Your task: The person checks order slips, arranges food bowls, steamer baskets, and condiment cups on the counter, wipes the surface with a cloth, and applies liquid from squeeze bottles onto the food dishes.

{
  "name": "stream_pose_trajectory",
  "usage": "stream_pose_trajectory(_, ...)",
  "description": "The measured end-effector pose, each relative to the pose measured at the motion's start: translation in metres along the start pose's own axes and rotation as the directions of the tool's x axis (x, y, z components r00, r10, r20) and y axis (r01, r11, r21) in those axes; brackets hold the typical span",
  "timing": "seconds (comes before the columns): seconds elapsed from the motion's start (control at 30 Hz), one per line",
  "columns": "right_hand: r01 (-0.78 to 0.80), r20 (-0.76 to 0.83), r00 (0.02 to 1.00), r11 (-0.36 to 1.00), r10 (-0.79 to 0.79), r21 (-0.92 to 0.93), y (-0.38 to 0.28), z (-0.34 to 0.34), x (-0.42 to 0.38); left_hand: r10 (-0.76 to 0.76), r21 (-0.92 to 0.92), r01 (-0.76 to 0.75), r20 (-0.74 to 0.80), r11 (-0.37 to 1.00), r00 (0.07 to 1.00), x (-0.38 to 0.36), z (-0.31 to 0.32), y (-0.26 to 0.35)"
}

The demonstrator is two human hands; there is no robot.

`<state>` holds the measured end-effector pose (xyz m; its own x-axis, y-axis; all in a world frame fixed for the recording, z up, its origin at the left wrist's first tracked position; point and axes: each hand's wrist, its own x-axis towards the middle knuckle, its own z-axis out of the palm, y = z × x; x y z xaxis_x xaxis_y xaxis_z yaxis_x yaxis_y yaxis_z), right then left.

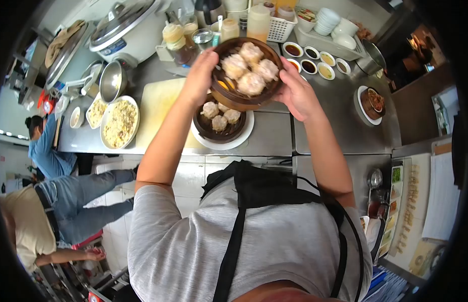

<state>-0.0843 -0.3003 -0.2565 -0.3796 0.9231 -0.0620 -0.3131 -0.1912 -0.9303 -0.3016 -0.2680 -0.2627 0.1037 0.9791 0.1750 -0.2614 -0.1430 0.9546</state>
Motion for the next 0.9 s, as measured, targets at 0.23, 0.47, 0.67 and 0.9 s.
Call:
stream_pose_trajectory(0.23,0.001,-0.422,0.907,1.0,-0.001,0.002,0.045,-0.085,-0.055,-0.288,0.227,0.228,0.285,0.947,0.914,0.014,0.073,-0.061)
stream_pose_trajectory(0.47,-0.116,-0.725,0.681,0.993,0.104,0.034,0.077,-0.144,-0.125,0.039,0.637,0.051,-0.126,0.769,0.991,0.121,0.021,-0.109)
stream_pose_trajectory(0.67,-0.116,-0.884,0.468,0.992,0.008,-0.053,0.08,-0.157,-0.137,0.271,0.716,0.088,-0.371,0.693,0.888,0.193,-0.023,-0.148)
stream_pose_trajectory(0.9,-0.25,-0.855,0.493,0.916,-0.159,-0.315,0.091,-0.203,-0.151,0.264,0.59,-0.062,-0.263,0.805,0.928,0.21,-0.036,-0.164)
